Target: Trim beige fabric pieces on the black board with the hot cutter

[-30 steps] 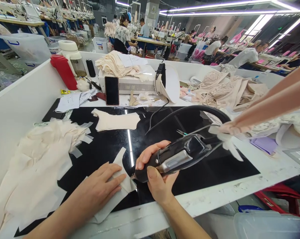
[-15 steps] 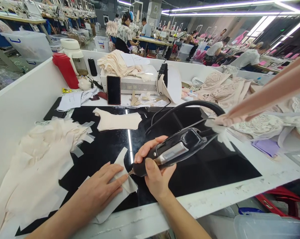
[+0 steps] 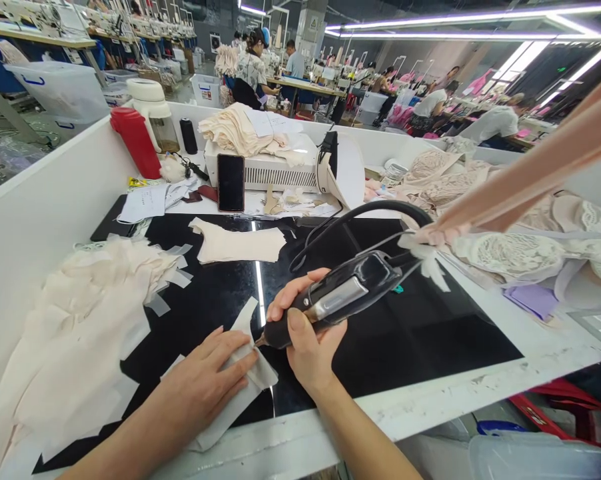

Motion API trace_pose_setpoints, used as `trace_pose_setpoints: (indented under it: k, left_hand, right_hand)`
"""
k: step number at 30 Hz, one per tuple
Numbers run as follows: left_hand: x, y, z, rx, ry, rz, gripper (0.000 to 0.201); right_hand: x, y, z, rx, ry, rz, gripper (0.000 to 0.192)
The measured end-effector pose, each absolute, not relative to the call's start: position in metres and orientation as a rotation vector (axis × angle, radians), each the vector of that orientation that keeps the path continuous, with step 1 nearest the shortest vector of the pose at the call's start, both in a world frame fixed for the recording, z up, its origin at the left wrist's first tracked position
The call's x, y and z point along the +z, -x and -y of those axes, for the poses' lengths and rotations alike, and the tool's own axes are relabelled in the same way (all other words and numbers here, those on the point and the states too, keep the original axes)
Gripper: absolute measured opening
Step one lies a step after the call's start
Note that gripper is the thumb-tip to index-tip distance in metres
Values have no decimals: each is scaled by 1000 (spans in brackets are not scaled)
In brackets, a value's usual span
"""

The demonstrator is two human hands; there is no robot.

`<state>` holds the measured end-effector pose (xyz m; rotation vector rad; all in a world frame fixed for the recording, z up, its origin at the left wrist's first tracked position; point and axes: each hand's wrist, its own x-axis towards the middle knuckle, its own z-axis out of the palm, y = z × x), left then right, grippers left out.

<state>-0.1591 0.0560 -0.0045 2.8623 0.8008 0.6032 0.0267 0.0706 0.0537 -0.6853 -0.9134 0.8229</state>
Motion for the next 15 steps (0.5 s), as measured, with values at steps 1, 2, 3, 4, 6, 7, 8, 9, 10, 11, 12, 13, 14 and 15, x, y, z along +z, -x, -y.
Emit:
trace_pose_setpoints:
  k: [1, 2, 3, 4, 6, 7, 8, 9, 10, 11, 12, 13, 14, 15]
  left_hand:
    - [-5, 158, -53, 606, -2890, -809, 31]
    - [-5, 156, -49, 596, -2928, -820, 32]
    - [-5, 155, -45, 581, -2973, -828, 33]
    - [-5, 153, -40, 562, -3012, -839, 35]
    - [-2, 151, -33, 537, -3041, -873, 39]
    - [-1, 151, -31, 544, -3036, -889, 41]
    - [1, 150, -31, 565, -3028, -904, 41]
    - [3, 150, -33, 601, -3024, -910, 40]
    - [4, 150, -37, 637, -3026, -902, 37]
    - [6, 150, -43, 674, -3032, -880, 33]
    - [8, 151, -51, 699, -3034, -847, 29]
    - [10, 150, -59, 708, -3027, -801, 27]
    - [11, 150, -67, 699, -3011, -745, 26]
    - [12, 150, -74, 676, -2988, -691, 26]
  right_hand:
    - [53, -27, -70, 825, 689, 926, 41]
    - [52, -28, -70, 826, 690, 938, 39]
    - [51, -29, -69, 832, 687, 946, 38]
    - [50, -30, -68, 840, 678, 952, 37]
    - [48, -32, -65, 869, 649, 966, 36]
    - [48, -33, -65, 880, 638, 972, 36]
    - [48, -33, -64, 884, 635, 976, 36]
    - [48, -34, -63, 880, 636, 980, 37]
    - [48, -34, -63, 872, 639, 983, 38]
    - [48, -34, -63, 863, 643, 986, 38]
    - [48, -34, -63, 854, 646, 990, 39]
    - [48, -34, -63, 848, 647, 994, 39]
    - [47, -34, -63, 844, 648, 998, 39]
    - [47, -34, -63, 844, 650, 1000, 39]
